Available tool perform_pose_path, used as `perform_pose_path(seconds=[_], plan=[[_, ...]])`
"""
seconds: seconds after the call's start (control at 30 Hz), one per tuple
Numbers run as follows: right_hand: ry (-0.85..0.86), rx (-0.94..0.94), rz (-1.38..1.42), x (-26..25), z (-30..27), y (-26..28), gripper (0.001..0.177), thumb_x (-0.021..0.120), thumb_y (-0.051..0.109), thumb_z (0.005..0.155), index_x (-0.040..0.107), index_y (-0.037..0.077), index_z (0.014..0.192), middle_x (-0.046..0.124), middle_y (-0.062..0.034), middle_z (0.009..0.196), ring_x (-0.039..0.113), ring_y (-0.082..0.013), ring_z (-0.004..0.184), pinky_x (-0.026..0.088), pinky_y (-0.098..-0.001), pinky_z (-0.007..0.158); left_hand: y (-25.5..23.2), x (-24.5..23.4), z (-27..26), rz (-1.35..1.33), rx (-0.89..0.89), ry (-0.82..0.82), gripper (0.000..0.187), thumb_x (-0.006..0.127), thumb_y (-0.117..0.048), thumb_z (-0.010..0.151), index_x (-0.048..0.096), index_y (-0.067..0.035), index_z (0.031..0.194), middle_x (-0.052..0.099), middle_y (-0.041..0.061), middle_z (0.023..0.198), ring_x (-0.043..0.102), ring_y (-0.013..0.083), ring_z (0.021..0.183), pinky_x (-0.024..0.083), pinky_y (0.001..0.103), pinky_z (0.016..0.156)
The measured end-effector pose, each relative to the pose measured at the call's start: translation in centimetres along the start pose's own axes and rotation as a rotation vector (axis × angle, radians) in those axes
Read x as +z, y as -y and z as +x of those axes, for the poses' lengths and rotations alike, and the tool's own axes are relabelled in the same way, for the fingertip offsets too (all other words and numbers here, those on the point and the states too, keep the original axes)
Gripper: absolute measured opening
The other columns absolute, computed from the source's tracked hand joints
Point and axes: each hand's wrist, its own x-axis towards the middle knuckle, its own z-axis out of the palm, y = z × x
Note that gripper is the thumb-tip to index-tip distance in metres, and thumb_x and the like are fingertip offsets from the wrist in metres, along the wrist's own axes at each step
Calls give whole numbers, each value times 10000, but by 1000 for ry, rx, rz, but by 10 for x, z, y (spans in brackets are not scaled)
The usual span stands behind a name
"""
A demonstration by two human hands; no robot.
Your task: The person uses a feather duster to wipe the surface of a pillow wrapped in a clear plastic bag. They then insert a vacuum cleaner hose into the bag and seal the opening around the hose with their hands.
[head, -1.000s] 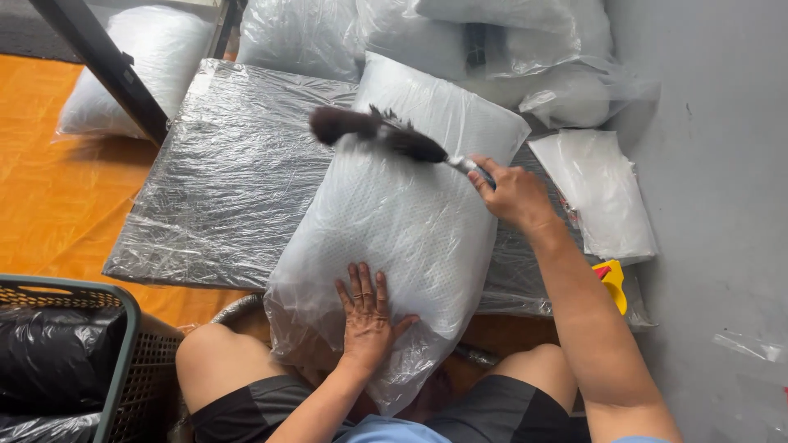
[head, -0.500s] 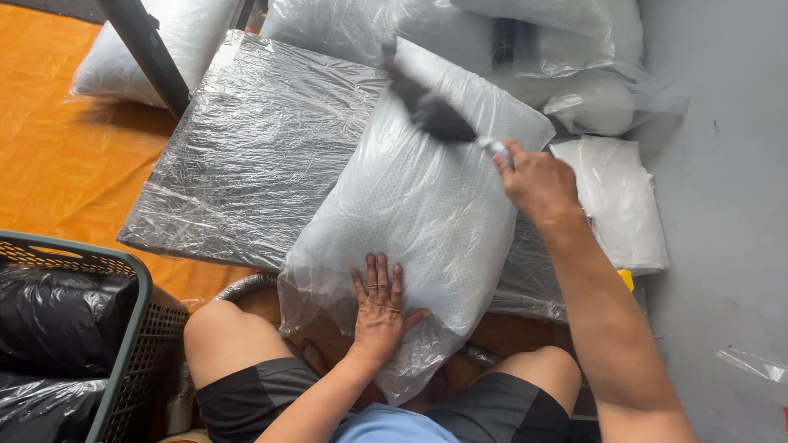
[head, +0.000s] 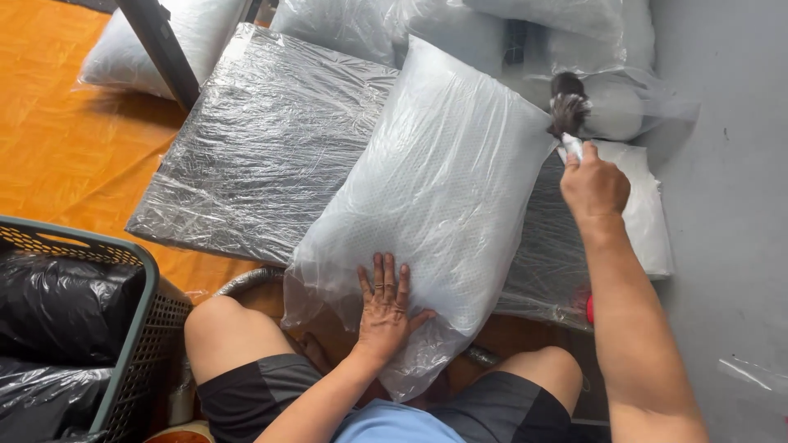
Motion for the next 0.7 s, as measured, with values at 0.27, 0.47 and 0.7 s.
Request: perform_pose_path(seconds=[0.27,0.47,0.7], plan=[[24,-595,440,-24,-214,49,490,614,335,1000,577,186,1466,678,-34,754,567,-191,430,484,-408,410,8,-58,-7,-377,17,-49,1198,762,-523,946,-118,-119,1654,-34,215,1721,57,413,1620,128,607,1317],[-41,-661,524,-18,-287,20,437,557,330,1024,563,225,1449,485,66,662,405,-97,481,370,-320,419,48,-132,-22,-436,-368,-393,672,486,-415,1059,319,43,1522,427,238,1502,455,379,1438,408,461,1209],[103,-836,482,5,-310,5,483,644,342,980,572,220,1441,425,44,636,459,-150,445,446,-349,456,97,-150,2,-552,-698,-414,451,463,-278,1083,431,40,1401,507,191,1414,505,309,1313,398,407,1165]])
